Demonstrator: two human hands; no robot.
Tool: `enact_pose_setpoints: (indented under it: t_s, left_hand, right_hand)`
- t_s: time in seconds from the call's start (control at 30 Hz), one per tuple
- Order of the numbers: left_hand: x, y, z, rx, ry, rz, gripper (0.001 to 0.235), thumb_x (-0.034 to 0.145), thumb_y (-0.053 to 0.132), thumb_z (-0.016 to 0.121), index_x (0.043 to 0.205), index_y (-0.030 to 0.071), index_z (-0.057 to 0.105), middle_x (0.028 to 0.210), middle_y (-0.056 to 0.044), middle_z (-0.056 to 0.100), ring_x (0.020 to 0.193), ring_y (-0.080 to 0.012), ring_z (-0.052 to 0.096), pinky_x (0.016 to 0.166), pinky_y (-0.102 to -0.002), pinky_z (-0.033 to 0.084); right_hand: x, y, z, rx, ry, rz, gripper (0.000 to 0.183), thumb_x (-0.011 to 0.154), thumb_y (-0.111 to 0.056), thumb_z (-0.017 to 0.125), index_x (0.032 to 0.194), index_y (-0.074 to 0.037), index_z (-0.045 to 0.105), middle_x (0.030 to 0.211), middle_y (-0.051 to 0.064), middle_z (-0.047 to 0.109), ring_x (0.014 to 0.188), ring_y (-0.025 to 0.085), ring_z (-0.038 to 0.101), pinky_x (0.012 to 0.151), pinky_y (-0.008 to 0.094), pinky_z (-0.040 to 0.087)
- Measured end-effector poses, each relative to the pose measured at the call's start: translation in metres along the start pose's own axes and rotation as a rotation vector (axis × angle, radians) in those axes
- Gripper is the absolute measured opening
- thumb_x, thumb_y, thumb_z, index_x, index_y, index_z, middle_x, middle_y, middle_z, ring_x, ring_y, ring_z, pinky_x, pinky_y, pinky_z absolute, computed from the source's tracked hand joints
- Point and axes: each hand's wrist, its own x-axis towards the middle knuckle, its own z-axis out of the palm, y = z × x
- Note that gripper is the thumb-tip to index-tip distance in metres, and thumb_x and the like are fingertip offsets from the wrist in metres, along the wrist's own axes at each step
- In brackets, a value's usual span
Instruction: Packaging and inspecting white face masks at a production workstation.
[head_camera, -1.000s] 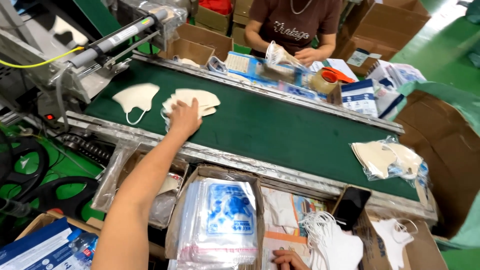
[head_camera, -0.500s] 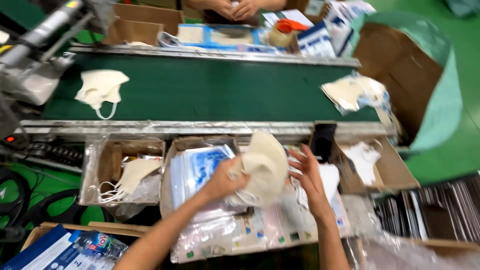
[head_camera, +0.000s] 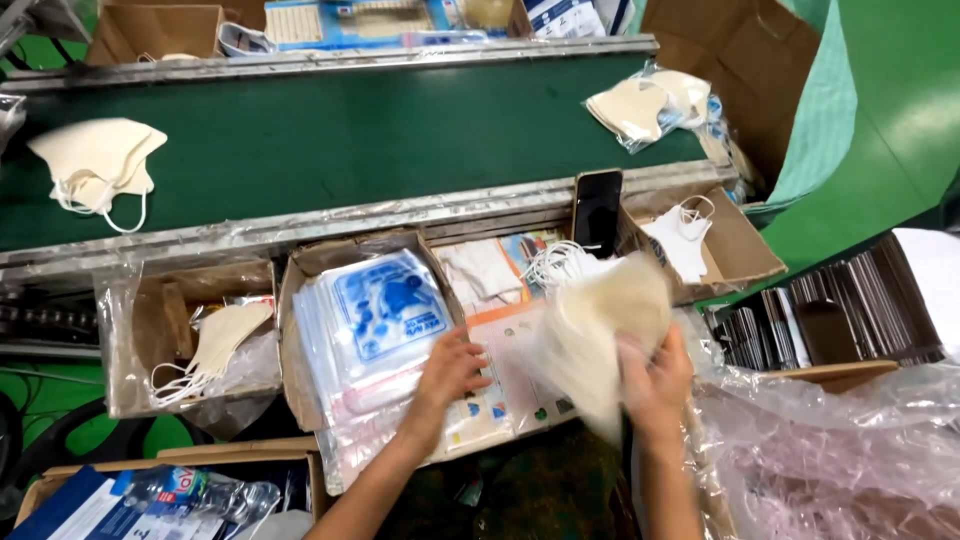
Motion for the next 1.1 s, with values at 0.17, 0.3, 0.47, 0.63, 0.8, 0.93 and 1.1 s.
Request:
enact_pose_setpoints:
  t_s: [0.17,0.3,0.47,0.63,0.8,0.93,1.1]
  left_hand:
    - [0.009,-0.054,0.019,-0.083,-0.401,0.103,0.115,0.075,0.053,0.084,0.162,0.007,0.023,0.16,-0.009,0.037,0.149,-0.0247,0.036,0.122,-0.042,0.032]
    - [-0.004,-0.015,0.05,0.06,-0.283,0.511,0.106,0.069,0.02,0.094,0.152,0.005,0.029,0.146,-0.014,0.047,0.134,-0.0251,0.049,0.112,-0.04,0.041]
    - [-0.016,-0.008,0.019,0.358,-0.051,0.36,0.038,0.091,0.01,0.077,0.126,-0.002,0.07,0.116,-0.016,0.079,0.105,-0.021,0.074,0.095,-0.036,0.058]
    - [-0.023,0.008,0.025,0.562,-0.22,0.301,0.05,0.085,0.019,0.076,0.13,0.003,0.061,0.114,-0.01,0.076,0.103,-0.0213,0.077,0.093,-0.036,0.062]
    - [0.0,-0.039,0.019,0.905,-0.109,0.857,0.07,0.073,0.028,0.088,0.134,0.011,0.059,0.13,-0.02,0.072,0.113,-0.0385,0.069,0.102,-0.047,0.051]
    - [-0.016,-0.024,0.023,0.902,-0.032,0.731,0.085,0.07,0.031,0.09,0.143,0.007,0.054,0.106,-0.018,0.073,0.095,-0.0397,0.07,0.088,-0.049,0.053]
    - [-0.015,-0.004,0.025,0.82,-0.149,0.593,0.074,0.085,0.028,0.08,0.15,0.007,0.052,0.091,-0.018,0.076,0.074,-0.0307,0.076,0.07,-0.039,0.063]
  right_hand:
    - [-0.021,0.011,0.027,0.193,0.206,-0.03,0.043,0.102,-0.007,0.06,0.142,0.0,0.046,0.134,0.013,0.063,0.118,0.021,0.063,0.103,0.035,0.052]
    - [-0.047,0.041,0.045,0.154,0.226,0.133,0.056,0.098,-0.012,0.061,0.149,0.0,0.041,0.141,0.013,0.06,0.128,0.023,0.057,0.11,0.037,0.044]
    - [-0.037,0.019,0.009,-0.363,0.031,-0.033,0.087,0.078,-0.014,0.08,0.15,0.004,0.036,0.144,0.021,0.049,0.132,0.03,0.047,0.111,0.041,0.037]
    - [-0.043,0.05,-0.022,-0.875,-0.223,-0.432,0.107,0.052,-0.025,0.093,0.142,0.002,0.042,0.146,0.029,0.043,0.137,0.037,0.041,0.113,0.042,0.034]
    - [-0.052,0.093,-0.019,-0.512,-0.471,0.012,0.042,0.077,-0.011,0.082,0.119,-0.008,0.075,0.116,0.009,0.077,0.108,0.024,0.075,0.095,0.035,0.057]
    - [-0.052,0.07,-0.011,-0.687,-0.549,-0.155,0.038,0.072,-0.009,0.083,0.11,-0.005,0.076,0.121,0.014,0.074,0.102,0.028,0.07,0.09,0.036,0.051]
    - [-0.05,0.077,-0.003,-0.544,-0.512,0.152,0.08,0.071,-0.012,0.083,0.143,-0.005,0.049,0.11,0.01,0.077,0.101,0.018,0.073,0.089,0.033,0.055]
